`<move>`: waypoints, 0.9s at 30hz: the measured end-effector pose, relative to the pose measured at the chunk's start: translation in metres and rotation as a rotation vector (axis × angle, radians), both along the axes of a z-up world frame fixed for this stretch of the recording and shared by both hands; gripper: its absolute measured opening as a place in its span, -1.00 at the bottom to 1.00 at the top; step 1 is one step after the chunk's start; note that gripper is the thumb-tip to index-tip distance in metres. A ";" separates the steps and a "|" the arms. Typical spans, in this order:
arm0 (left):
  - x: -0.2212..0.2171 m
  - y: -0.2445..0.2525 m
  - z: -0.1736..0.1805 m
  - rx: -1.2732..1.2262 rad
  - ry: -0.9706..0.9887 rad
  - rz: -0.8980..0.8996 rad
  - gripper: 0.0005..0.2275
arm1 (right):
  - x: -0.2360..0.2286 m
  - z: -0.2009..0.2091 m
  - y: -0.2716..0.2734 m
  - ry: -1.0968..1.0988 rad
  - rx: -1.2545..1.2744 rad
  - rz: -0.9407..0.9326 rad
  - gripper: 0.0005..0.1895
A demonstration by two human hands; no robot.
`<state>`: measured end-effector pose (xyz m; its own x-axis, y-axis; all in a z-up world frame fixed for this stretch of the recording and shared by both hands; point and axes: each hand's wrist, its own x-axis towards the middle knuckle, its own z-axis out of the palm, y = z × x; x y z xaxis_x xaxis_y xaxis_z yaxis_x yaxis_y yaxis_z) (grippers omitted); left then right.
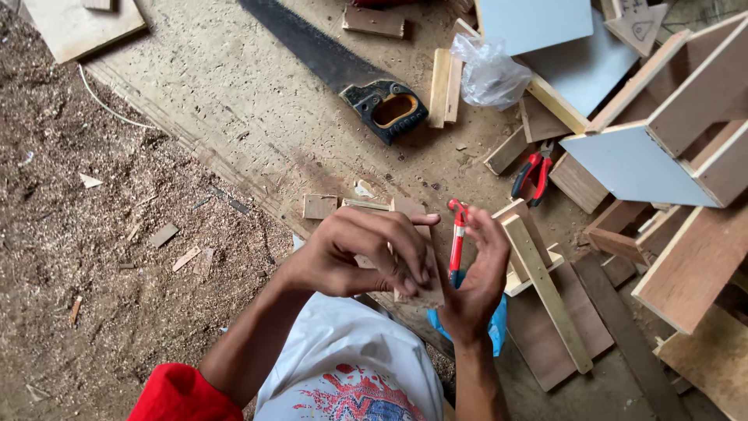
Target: The person assembles small wooden boxes by hammering nails into pre-cut wooden pieces. They then use a hand saw to cut a larger piece of wood into smaller sections.
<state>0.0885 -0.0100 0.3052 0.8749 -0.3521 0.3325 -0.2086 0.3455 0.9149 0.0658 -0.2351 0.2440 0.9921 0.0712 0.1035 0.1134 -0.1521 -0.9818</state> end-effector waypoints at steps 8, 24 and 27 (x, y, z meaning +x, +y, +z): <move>-0.015 -0.021 0.019 0.043 -0.004 -0.009 -0.86 | 0.003 0.050 0.004 -0.291 -0.091 0.138 -0.57; -0.046 -0.042 0.029 0.092 0.066 -0.009 -0.79 | -0.018 0.044 -0.028 -0.354 0.008 0.179 -0.63; -0.047 -0.047 0.030 0.129 0.011 0.006 -0.83 | -0.016 0.051 -0.030 -0.386 0.018 0.186 -0.65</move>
<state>0.0411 -0.0575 0.3355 0.8806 -0.3859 0.2750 -0.1997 0.2239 0.9539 0.0497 -0.2656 0.2950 0.8508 0.2398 0.4676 0.4969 -0.0775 -0.8644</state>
